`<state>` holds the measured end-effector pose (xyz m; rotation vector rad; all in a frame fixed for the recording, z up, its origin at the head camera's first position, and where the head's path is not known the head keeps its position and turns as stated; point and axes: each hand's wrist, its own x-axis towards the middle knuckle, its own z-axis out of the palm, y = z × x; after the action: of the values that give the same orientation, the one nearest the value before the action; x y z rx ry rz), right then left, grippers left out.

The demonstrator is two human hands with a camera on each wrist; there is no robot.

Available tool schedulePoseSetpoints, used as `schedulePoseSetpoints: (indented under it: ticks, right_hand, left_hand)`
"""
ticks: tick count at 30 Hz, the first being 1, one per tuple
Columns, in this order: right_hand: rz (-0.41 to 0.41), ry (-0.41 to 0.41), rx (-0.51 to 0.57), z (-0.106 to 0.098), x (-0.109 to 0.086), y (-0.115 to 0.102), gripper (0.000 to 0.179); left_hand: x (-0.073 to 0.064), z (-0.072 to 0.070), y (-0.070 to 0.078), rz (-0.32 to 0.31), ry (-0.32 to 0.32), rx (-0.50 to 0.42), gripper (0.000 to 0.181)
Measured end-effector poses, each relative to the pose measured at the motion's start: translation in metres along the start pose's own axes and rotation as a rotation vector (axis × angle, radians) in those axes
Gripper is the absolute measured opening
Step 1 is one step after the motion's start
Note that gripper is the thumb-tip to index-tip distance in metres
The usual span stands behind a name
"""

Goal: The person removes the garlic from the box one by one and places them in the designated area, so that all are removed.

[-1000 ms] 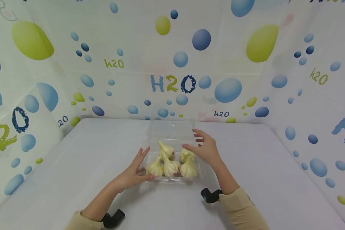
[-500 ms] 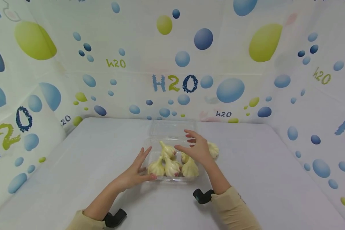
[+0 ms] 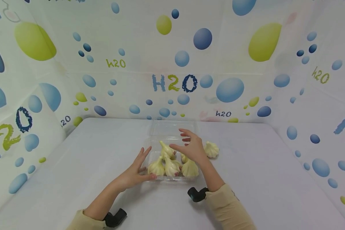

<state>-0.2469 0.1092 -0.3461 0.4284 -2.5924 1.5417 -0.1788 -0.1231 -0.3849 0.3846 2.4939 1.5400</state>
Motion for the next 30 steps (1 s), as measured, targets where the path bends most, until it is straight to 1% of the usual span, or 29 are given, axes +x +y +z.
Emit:
schedulePoseSetpoints:
  ticks: [7, 18, 25, 30]
  right_hand:
    - [-0.006, -0.006, 0.031, 0.008, 0.003, 0.001, 0.069]
    - [0.021, 0.0, 0.012, 0.019, 0.005, -0.002, 0.065]
    - [0.01, 0.008, 0.028, 0.028, 0.009, 0.0, 0.063]
    - [0.019, 0.014, 0.014, 0.032, 0.012, 0.0, 0.062]
  left_hand:
    - [0.0, -0.001, 0.001, 0.008, 0.007, 0.005, 0.095]
    - [0.0, 0.0, 0.001, -0.002, 0.004, 0.012, 0.094]
    - [0.0, 0.0, 0.003, 0.017, 0.001, 0.014, 0.092]
    - [-0.002, 0.0, 0.007, 0.02, 0.004, 0.016, 0.092]
